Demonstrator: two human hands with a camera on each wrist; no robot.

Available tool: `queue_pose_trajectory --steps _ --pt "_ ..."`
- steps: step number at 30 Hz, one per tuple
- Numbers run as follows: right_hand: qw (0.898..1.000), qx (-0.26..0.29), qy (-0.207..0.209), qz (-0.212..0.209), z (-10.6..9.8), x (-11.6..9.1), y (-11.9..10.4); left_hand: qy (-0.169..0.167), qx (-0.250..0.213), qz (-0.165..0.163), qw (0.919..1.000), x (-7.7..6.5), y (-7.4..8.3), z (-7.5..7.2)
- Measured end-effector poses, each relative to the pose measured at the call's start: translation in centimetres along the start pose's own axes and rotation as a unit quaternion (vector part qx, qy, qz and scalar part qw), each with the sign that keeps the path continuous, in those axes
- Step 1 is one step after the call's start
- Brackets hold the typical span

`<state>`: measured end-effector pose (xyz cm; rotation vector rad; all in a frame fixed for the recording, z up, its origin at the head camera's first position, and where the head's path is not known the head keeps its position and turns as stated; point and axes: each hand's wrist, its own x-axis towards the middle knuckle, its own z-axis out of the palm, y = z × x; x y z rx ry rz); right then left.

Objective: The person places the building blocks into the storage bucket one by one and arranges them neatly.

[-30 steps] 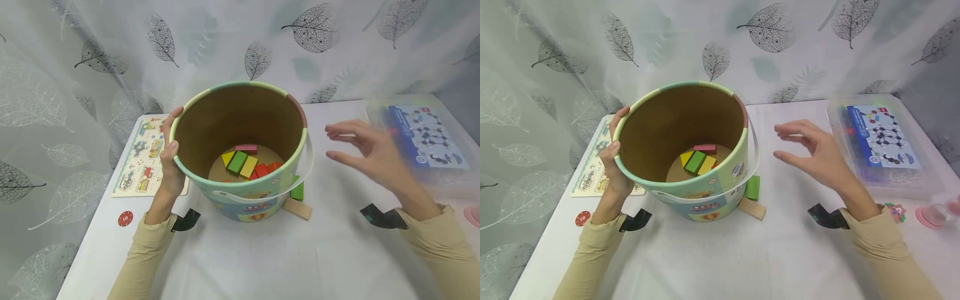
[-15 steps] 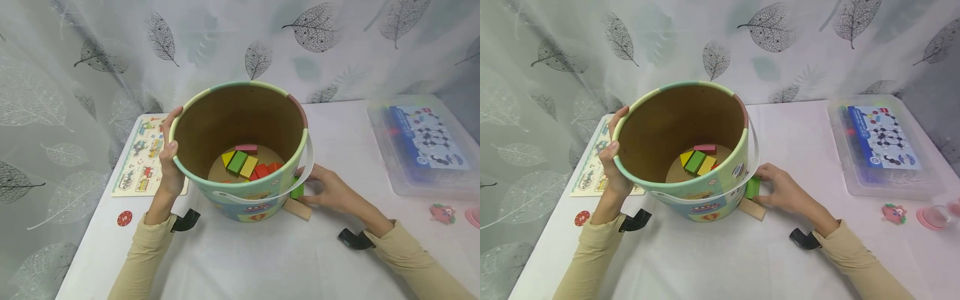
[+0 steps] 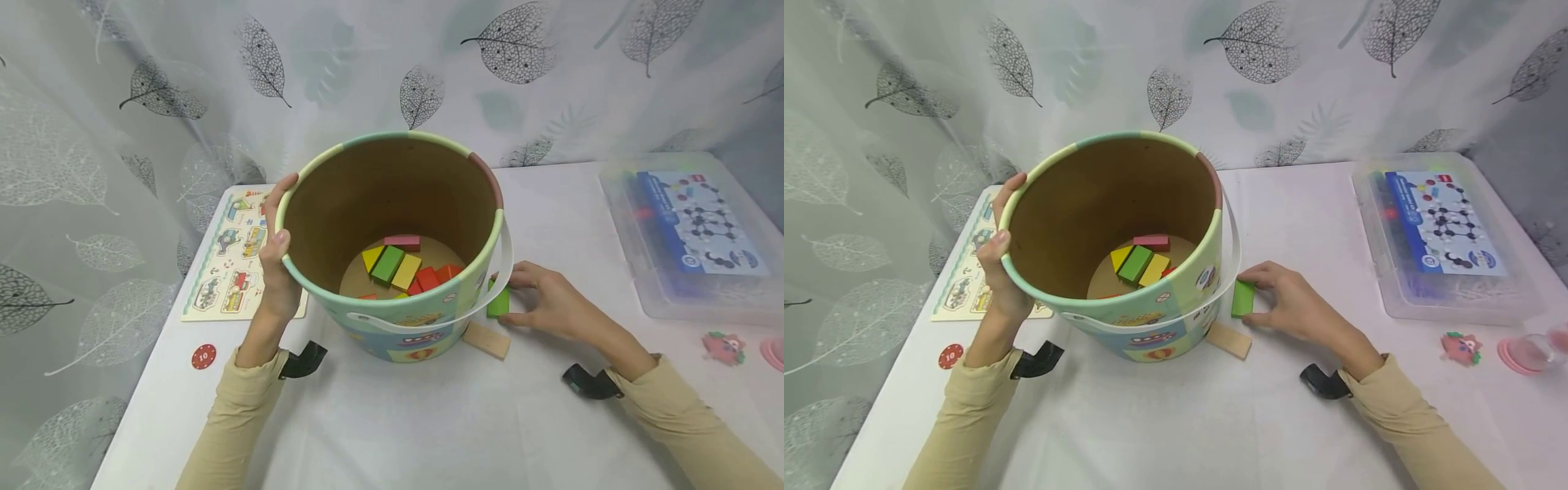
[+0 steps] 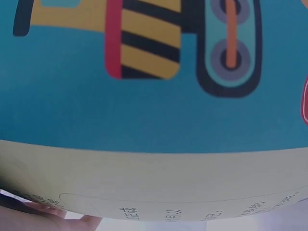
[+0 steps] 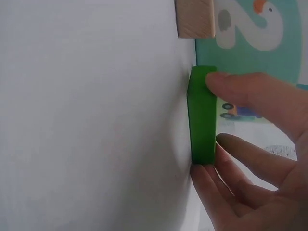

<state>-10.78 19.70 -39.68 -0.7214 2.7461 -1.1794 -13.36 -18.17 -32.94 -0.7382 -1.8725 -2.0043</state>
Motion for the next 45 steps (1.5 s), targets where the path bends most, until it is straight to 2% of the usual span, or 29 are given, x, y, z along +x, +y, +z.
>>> queue_pose_trajectory --steps 5,9,12,15,18,21,22,26,29,32,38,45 --pt "1.000 -0.008 -0.005 -0.017 0.1 0.2 0.2 0.001 -0.002 0.001 1.0000 -0.1 -0.4 -0.4" --pt "0.999 -0.033 0.020 -0.027 -0.6 0.5 0.0 -0.003 -0.004 -0.001 1.0000 -0.1 -0.7 -0.6" --pt "0.997 -0.046 0.058 -0.030 -2.6 0.8 -0.4 -0.004 -0.007 -0.002 1.0000 -0.1 -0.8 -0.6" --pt "0.994 -0.033 0.103 -0.027 -5.2 1.5 -1.1 0.000 -0.010 0.000 1.0000 -0.1 -0.4 -0.4" --pt "0.990 -0.027 0.141 0.001 -8.0 2.2 -2.6 0.005 -0.009 0.002 0.9999 0.0 0.1 -0.1" --pt "0.984 0.009 0.179 -0.005 -10.0 3.0 -4.5 0.008 -0.008 0.000 0.9999 0.0 0.4 0.1" --pt "0.981 0.027 0.192 -0.011 -10.6 3.3 -5.4 0.007 -0.009 0.001 0.9999 0.0 0.4 0.1" --pt "0.959 0.110 0.234 -0.112 -11.6 4.8 -8.9 0.004 -0.016 0.005 0.9999 0.0 0.1 0.0" --pt "0.947 0.140 0.226 -0.178 -11.4 5.9 -11.4 0.002 -0.020 0.007 0.9998 0.1 -0.5 -0.3" --pt "0.947 0.147 0.190 -0.212 -10.8 7.1 -13.3 0.001 -0.028 0.006 0.9996 0.1 -0.9 -0.5" --pt "0.948 0.164 0.141 -0.232 -9.4 8.8 -14.7 0.006 -0.038 0.001 0.9992 0.1 -0.4 0.2" --pt "0.940 0.197 0.132 -0.245 -9.2 9.2 -15.0 0.009 -0.038 -0.002 0.9993 0.0 0.3 0.5"
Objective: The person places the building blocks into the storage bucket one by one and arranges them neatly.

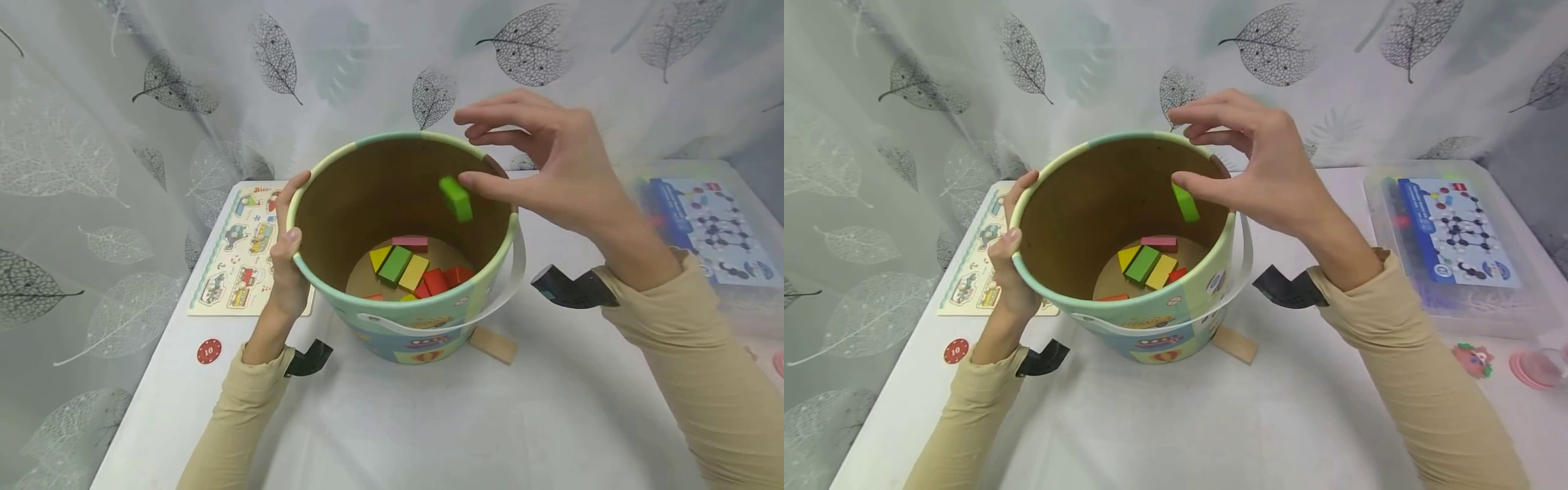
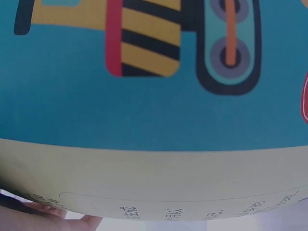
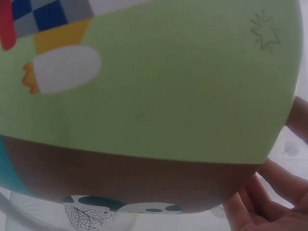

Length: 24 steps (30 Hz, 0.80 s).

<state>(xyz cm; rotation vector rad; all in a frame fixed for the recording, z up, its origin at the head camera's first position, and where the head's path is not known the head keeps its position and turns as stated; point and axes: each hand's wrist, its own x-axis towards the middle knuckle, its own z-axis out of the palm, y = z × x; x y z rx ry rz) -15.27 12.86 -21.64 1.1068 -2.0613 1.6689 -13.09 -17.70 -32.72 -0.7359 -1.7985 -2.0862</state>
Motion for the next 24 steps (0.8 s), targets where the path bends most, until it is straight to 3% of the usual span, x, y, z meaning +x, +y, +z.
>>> queue_pose_trajectory --steps 9,15,16,20,24 --pt "1.000 -0.021 0.005 -0.019 -1.4 -1.2 -1.5 -0.005 0.013 0.011 0.9998 0.2 -0.2 -0.2" --pt "0.996 0.065 0.059 0.032 -3.3 -4.6 -1.7 -0.003 0.016 0.009 0.9998 0.2 0.5 0.4" --pt "0.995 0.060 0.066 0.048 -3.7 -5.5 -1.5 -0.005 0.021 0.008 0.9997 0.2 0.3 0.3" --pt "0.991 -0.024 0.070 0.110 -5.3 -9.7 0.7 -0.005 0.018 0.006 0.9998 0.1 0.2 0.3" --pt "0.976 -0.140 0.021 0.163 -5.4 -14.0 3.1 -0.002 0.017 0.008 0.9998 0.1 0.4 0.4"
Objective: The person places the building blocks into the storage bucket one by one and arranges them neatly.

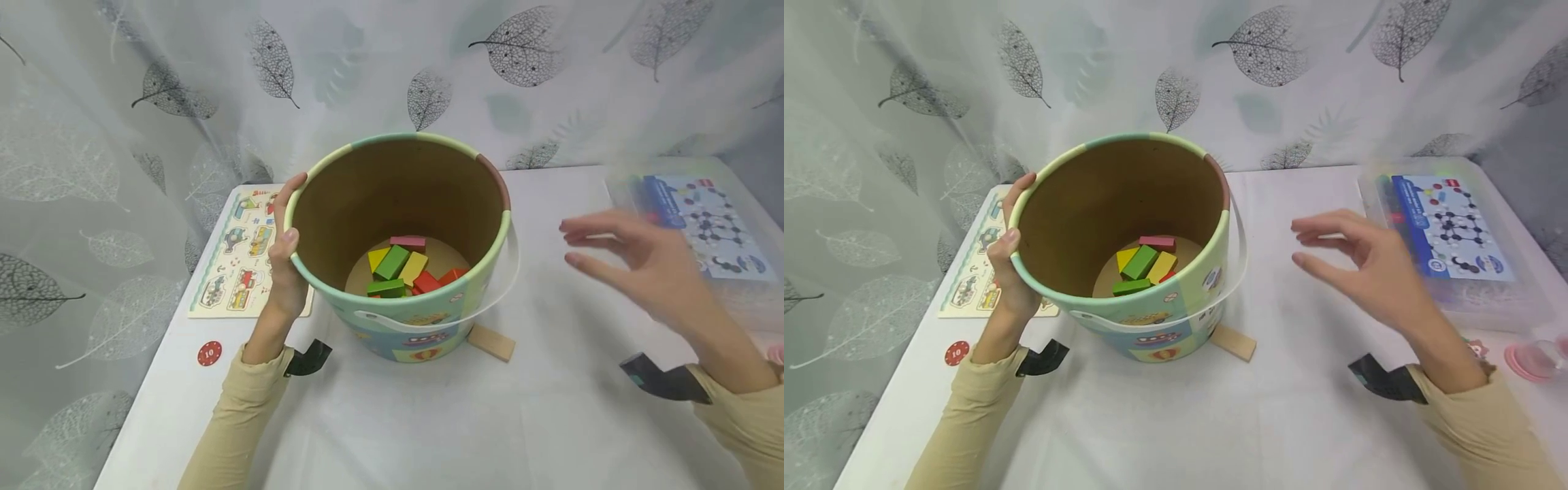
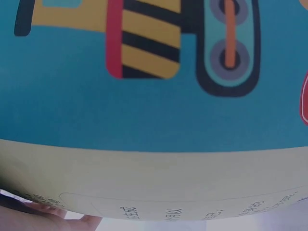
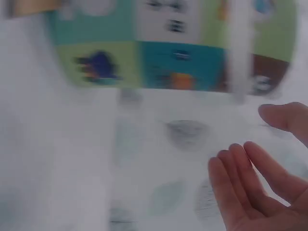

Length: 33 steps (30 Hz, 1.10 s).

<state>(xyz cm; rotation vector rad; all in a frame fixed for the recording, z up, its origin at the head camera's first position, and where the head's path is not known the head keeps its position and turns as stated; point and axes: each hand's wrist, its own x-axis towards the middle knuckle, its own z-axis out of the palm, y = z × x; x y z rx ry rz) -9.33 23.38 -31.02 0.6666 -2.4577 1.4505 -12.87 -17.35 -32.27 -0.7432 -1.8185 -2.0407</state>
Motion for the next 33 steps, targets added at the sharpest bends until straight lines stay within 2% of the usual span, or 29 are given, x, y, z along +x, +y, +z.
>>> queue_pose_trajectory --steps 4,8,12,17,20,23,27,31,33 --pt "0.998 -0.026 -0.060 -0.011 2.7 -2.7 2.5 0.001 -0.001 0.003 1.0000 0.1 0.2 0.0" --pt "0.994 -0.014 -0.105 -0.025 5.6 -4.2 3.6 -0.001 -0.006 0.006 1.0000 0.0 -0.1 -0.2" --pt "0.990 -0.006 -0.140 -0.030 7.6 -4.9 3.9 -0.009 -0.005 -0.001 0.9999 0.1 -1.3 -0.9" --pt "0.980 -0.073 -0.172 -0.064 9.2 -4.9 3.6 -0.012 -0.009 0.001 0.9999 0.0 -2.7 -1.9" --pt "0.975 -0.111 -0.173 -0.079 9.7 -4.8 3.5 -0.013 -0.014 0.006 0.9998 0.0 -3.0 -2.1" --pt "0.975 -0.119 -0.170 -0.076 9.7 -4.8 3.5 -0.014 -0.010 0.005 0.9998 -0.1 -3.1 -2.1" --pt "0.974 -0.117 -0.181 -0.068 9.4 -4.7 3.6 -0.012 -0.007 0.005 0.9999 0.0 -2.7 -1.9" --pt "0.975 -0.093 -0.200 -0.034 8.5 -4.5 3.8 -0.007 -0.003 0.005 1.0000 0.0 -1.9 -1.3" --pt "0.977 -0.079 -0.196 -0.025 7.7 -4.1 4.0 -0.006 -0.007 0.007 0.9999 0.1 -1.4 -1.0"
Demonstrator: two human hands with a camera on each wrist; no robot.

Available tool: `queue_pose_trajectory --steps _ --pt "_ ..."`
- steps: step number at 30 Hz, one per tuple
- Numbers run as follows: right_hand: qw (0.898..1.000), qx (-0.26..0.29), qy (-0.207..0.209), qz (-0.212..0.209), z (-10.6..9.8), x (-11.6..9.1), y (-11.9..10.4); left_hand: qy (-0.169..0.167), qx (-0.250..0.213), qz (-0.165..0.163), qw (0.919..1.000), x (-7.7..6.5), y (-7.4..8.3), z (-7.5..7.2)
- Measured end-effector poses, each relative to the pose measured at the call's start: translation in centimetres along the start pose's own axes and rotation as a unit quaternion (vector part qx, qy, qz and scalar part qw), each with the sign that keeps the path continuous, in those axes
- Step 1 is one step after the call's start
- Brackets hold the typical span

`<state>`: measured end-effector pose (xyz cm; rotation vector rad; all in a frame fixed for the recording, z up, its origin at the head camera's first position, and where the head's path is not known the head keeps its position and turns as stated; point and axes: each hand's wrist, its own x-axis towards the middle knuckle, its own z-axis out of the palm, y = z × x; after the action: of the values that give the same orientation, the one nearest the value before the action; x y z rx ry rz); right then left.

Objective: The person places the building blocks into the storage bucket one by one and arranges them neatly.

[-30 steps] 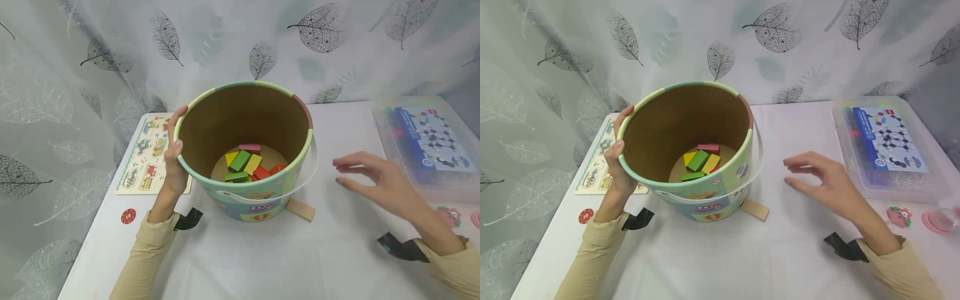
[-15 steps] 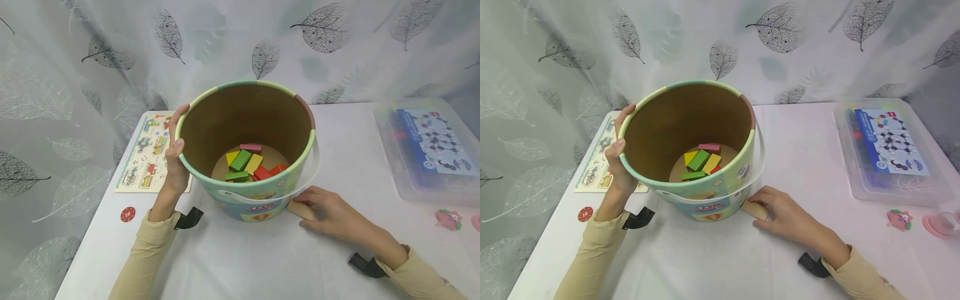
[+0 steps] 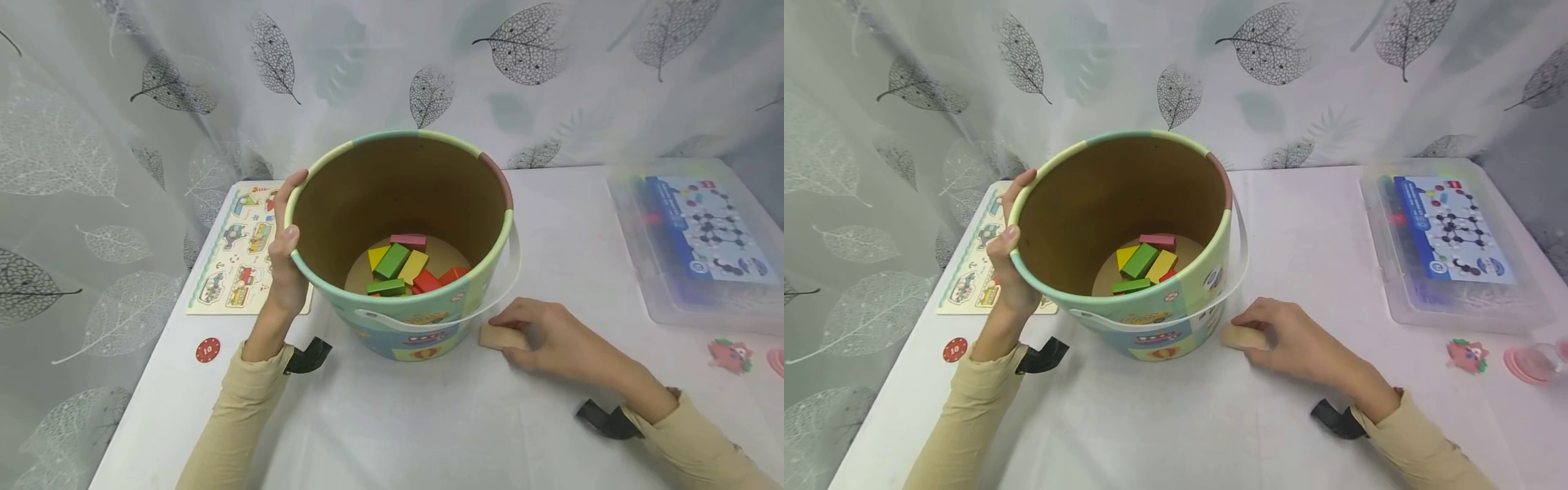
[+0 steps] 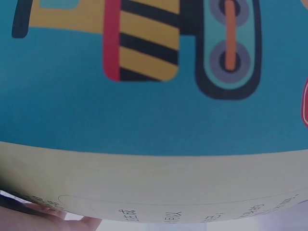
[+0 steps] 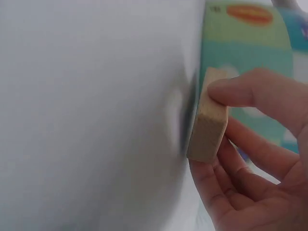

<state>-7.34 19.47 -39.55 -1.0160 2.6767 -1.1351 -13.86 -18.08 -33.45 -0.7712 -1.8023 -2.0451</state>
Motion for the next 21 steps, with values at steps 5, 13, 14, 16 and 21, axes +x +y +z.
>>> queue_pose_trajectory --steps 5,13,14,16,21 --pt "0.998 -0.017 0.051 -0.012 -3.7 0.5 0.7 0.002 -0.006 0.002 1.0000 0.1 0.5 0.3" --pt "0.989 0.001 0.140 0.054 -11.2 2.1 -1.0 0.002 0.000 -0.005 1.0000 0.1 0.4 0.2" --pt "0.986 0.015 0.153 0.061 -12.1 2.6 -1.6 0.002 0.000 -0.005 1.0000 0.1 0.4 0.2" --pt "0.980 0.050 0.180 0.075 -13.5 3.6 -3.0 0.003 0.001 -0.006 1.0000 0.1 0.6 0.4" --pt "0.954 0.195 0.227 -0.032 -15.1 7.1 -7.0 -0.002 -0.002 0.001 1.0000 0.0 -0.1 -0.1"
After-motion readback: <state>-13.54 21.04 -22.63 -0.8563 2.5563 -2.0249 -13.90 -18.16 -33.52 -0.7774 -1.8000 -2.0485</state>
